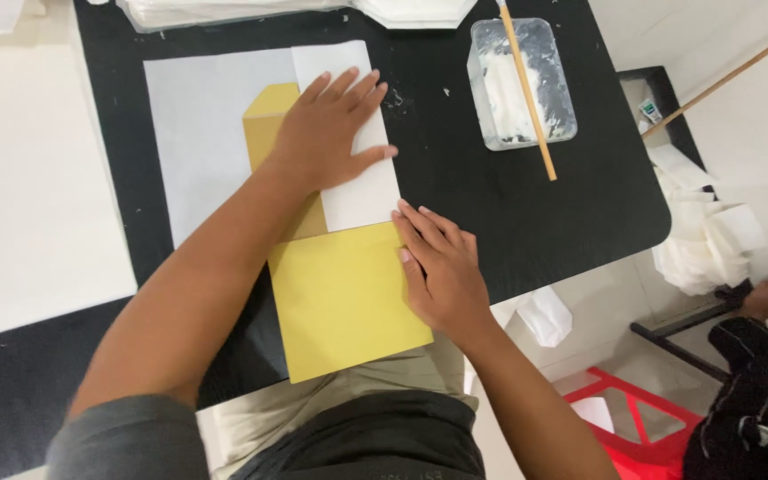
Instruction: Folding a sheet of material into a bag shape and applying glue to the seams with a brush.
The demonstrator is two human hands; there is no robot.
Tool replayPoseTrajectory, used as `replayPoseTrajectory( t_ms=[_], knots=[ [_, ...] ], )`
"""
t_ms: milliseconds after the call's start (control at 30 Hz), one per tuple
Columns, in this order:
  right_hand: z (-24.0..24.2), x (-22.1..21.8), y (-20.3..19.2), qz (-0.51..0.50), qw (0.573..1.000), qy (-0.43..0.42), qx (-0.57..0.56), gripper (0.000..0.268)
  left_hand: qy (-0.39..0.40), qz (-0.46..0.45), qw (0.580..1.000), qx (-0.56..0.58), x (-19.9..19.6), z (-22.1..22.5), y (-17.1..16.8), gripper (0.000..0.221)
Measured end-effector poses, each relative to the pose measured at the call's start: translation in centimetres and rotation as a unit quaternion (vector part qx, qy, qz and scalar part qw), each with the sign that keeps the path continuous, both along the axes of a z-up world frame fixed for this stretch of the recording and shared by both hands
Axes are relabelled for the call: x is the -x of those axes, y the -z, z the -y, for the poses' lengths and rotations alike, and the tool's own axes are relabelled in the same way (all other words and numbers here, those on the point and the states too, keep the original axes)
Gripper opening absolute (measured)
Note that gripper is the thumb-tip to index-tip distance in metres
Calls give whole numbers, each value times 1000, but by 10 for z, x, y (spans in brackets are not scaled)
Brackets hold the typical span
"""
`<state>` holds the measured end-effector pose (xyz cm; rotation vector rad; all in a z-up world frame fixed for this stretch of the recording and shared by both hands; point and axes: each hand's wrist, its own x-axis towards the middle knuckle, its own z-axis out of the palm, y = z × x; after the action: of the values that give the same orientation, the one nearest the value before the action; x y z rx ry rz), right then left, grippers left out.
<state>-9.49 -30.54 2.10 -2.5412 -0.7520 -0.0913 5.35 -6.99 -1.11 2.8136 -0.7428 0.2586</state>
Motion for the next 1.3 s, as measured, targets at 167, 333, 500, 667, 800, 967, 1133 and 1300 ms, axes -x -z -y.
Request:
replayPoseTrajectory(
  t_ms=[167, 333, 500, 667, 800, 967, 1133, 1300],
  knots=[
    [-3, 1, 1, -6, 1000, -4, -10, 46, -39, -12, 999, 2, -27, -5, 0, 83],
    [-2, 0, 4, 1, 1000, 1, -11, 46, -62, -11, 998, -6, -25, -2, 4, 80],
    [-3, 1, 0, -6, 1000, -2, -14, 47, -37, -4, 998, -50, 17, 5, 6, 79],
    [-6, 0, 2, 1, 1000, 0, -8, 47, -2, 36, 999, -29, 29, 0, 4, 76],
    [-4, 1, 2, -4, 1000, 2, -4, 46, -19, -3, 999, -32, -1, 0, 1, 78],
    [-6, 2, 1, 21, 1000, -2, 4, 46, -80, 19, 996, -46, -28, 2, 5, 76],
    [-8, 2, 0, 28, 1000, 6, 3, 46, -136, -31, 985, -100, -16, 11, 10, 74],
    [-10, 1, -7, -5, 1000, 4, -3, 47, -84, -83, 984, -131, 68, 8, -11, 74]
  ],
)
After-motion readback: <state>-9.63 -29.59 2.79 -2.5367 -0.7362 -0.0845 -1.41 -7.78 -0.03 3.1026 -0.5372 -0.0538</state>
